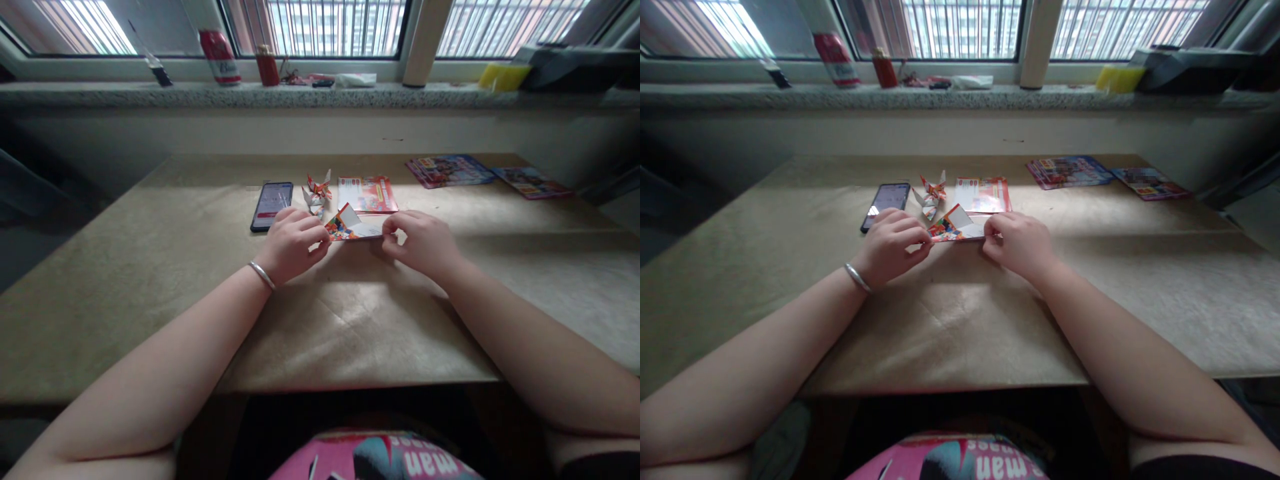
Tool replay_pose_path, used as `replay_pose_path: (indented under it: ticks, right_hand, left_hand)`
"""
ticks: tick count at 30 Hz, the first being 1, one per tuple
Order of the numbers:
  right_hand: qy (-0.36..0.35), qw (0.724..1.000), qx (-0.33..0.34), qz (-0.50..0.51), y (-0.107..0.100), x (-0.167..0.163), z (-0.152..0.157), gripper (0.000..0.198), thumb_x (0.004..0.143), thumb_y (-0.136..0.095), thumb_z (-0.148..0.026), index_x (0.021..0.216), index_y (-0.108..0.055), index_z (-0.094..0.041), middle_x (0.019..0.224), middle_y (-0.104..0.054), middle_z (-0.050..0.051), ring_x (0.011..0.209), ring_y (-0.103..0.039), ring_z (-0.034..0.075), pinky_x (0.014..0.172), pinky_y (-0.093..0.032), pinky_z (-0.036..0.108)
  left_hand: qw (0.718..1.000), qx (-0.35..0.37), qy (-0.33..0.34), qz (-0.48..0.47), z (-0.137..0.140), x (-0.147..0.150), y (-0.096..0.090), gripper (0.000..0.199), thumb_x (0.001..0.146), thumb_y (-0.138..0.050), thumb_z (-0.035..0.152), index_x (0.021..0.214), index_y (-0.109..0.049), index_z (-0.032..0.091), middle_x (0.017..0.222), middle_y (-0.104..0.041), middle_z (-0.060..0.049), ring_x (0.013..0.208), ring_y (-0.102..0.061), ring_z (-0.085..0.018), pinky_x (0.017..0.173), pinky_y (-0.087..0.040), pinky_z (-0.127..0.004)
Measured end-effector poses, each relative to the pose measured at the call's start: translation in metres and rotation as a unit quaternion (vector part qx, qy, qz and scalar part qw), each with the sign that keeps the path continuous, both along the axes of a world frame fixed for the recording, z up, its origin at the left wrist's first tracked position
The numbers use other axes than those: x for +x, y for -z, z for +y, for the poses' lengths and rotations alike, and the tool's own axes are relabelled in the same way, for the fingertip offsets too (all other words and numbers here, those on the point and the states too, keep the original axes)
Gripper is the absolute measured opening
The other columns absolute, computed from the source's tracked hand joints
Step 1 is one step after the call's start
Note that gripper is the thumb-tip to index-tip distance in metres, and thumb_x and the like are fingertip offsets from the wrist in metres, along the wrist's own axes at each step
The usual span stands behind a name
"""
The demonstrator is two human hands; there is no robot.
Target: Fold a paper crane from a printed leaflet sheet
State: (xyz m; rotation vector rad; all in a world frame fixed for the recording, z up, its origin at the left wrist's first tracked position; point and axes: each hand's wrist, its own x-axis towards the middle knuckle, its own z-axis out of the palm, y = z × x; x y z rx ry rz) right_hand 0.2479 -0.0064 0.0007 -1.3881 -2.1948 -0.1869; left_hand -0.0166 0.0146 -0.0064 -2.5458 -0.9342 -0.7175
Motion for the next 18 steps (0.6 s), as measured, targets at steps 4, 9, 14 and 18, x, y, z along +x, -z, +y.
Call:
replay_pose_path:
  ticks: [4,9,14,18]
  right_hand:
    - [0.003,1.000,0.001,0.003,-0.001,0.005,0.002,0.008,0.073,-0.055,-0.022,0.075,-0.063,-0.022,0.084,-0.070,0.003,0.078,-0.061,0.020,0.064,-0.039,0.029]
    - [0.002,1.000,0.008,-0.009,0.000,0.010,0.005,0.008,0.074,-0.055,-0.024,0.076,-0.062,-0.023,0.085,-0.070,0.003,0.078,-0.061,0.020,0.065,-0.040,0.029]
    - [0.014,1.000,0.011,0.011,0.001,0.018,0.009,0.008,0.074,-0.055,-0.024,0.078,-0.062,-0.022,0.082,-0.069,0.003,0.077,-0.061,0.020,0.066,-0.041,0.030]
    - [-0.030,0.997,-0.004,0.072,0.003,0.019,0.011,0.015,0.079,-0.054,-0.022,0.089,-0.064,-0.022,0.088,-0.069,0.004,0.082,-0.062,0.019,0.071,-0.045,0.030]
  left_hand:
    - [1.000,-0.008,-0.006,-0.003,0.001,-0.003,-0.003,0.024,0.090,-0.050,0.029,0.071,-0.063,0.021,0.076,-0.066,-0.002,0.077,-0.055,-0.017,0.080,-0.039,-0.035]
    - [1.000,-0.028,0.000,0.013,0.002,-0.004,-0.005,0.026,0.090,-0.050,0.028,0.070,-0.063,0.020,0.075,-0.066,-0.003,0.075,-0.056,-0.016,0.075,-0.040,-0.032]
    - [0.999,-0.036,-0.001,0.003,0.006,-0.006,-0.002,0.024,0.088,-0.051,0.026,0.069,-0.062,0.019,0.076,-0.066,-0.003,0.072,-0.055,-0.016,0.072,-0.040,-0.031]
    - [0.998,-0.063,0.012,-0.012,0.009,-0.007,0.002,0.022,0.086,-0.052,0.024,0.068,-0.062,0.018,0.074,-0.066,-0.004,0.068,-0.055,-0.015,0.066,-0.039,-0.029]
